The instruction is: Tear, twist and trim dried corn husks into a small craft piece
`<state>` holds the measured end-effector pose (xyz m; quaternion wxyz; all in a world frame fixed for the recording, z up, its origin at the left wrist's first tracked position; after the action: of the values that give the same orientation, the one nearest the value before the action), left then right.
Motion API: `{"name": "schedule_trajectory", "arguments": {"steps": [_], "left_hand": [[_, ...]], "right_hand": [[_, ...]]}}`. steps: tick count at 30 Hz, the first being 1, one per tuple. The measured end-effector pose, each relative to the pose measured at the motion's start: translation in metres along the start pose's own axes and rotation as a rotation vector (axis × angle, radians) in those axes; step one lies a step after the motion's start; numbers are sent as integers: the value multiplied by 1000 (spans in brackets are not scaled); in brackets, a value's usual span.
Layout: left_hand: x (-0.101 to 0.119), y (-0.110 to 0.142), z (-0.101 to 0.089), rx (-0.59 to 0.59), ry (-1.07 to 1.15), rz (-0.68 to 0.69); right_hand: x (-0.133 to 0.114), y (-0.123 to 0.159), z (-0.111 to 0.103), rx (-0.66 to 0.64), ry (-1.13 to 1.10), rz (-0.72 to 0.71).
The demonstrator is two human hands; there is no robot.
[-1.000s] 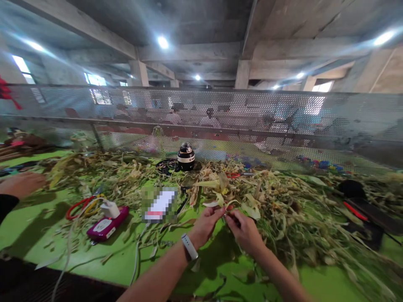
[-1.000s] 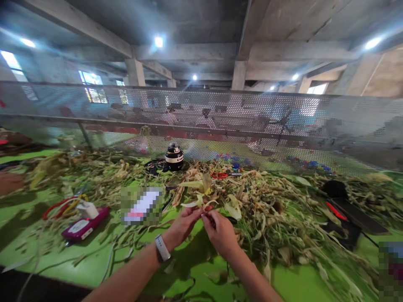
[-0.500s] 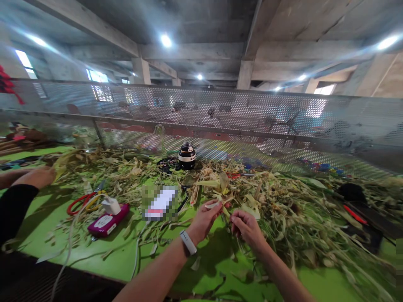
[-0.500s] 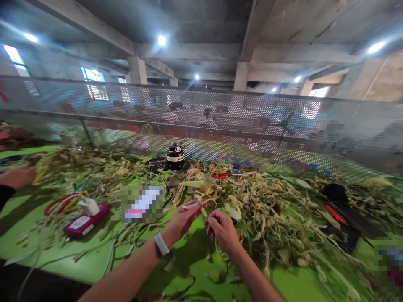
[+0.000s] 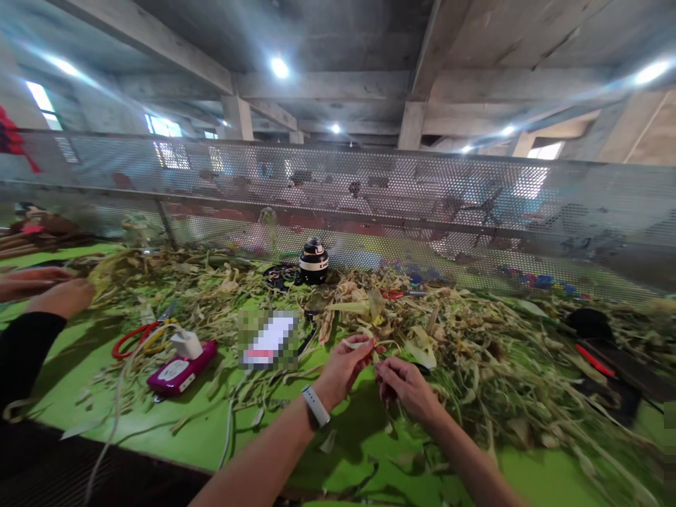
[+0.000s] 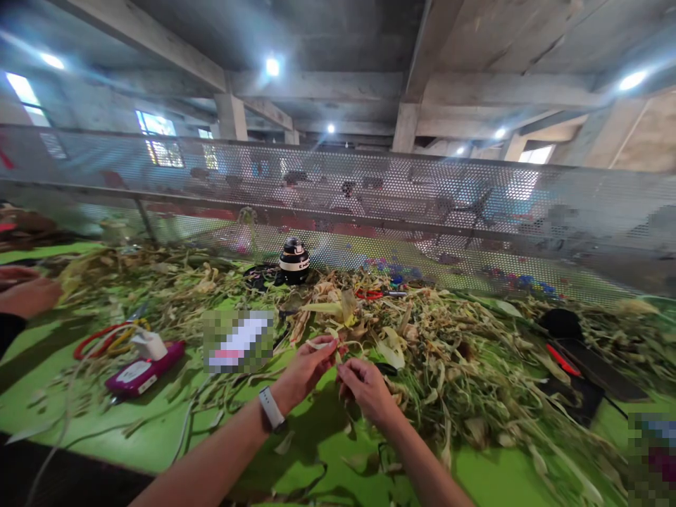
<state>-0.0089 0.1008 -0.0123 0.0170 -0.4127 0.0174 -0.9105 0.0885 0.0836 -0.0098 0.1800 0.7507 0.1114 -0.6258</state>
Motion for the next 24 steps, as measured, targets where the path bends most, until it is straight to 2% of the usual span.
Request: {"name": "schedule_trajectory", "arguments": {"steps": [6,8,12,15,17,20,24], "left_hand": [[-9,10,2,-73,-48,-145],[-11,12,4,-100,-71,-175],[-6,10,6,-134,-64,-147],[-8,13,9,-173,-123,-192],[-6,13,11,-206,-211,-165],[5,9,15,-245,-364,-24],[15,1,10,-214,-466,71]], "right_hand": [[9,2,-20,145,-201,134],[5,1,-18,132,-169,98],[-8,1,-10,92,-51,-41],[-15,3,-9,96,24,-106],[-17,4,-11,105,64,-121],[-14,3,-12,115,116,-116],[-6,0,-10,87,114,-56]]}}
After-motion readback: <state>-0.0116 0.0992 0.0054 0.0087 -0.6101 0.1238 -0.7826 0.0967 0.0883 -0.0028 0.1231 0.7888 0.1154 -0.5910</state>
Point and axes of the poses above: each hand's wrist, its own y-axis away from the middle knuckle, its own z-axis out of the palm, x = y × z, the point moved 9 cm from there along -y, towards the middle knuckle, and after that the axes turned 10 degrees about z, right-handed, at the moved point
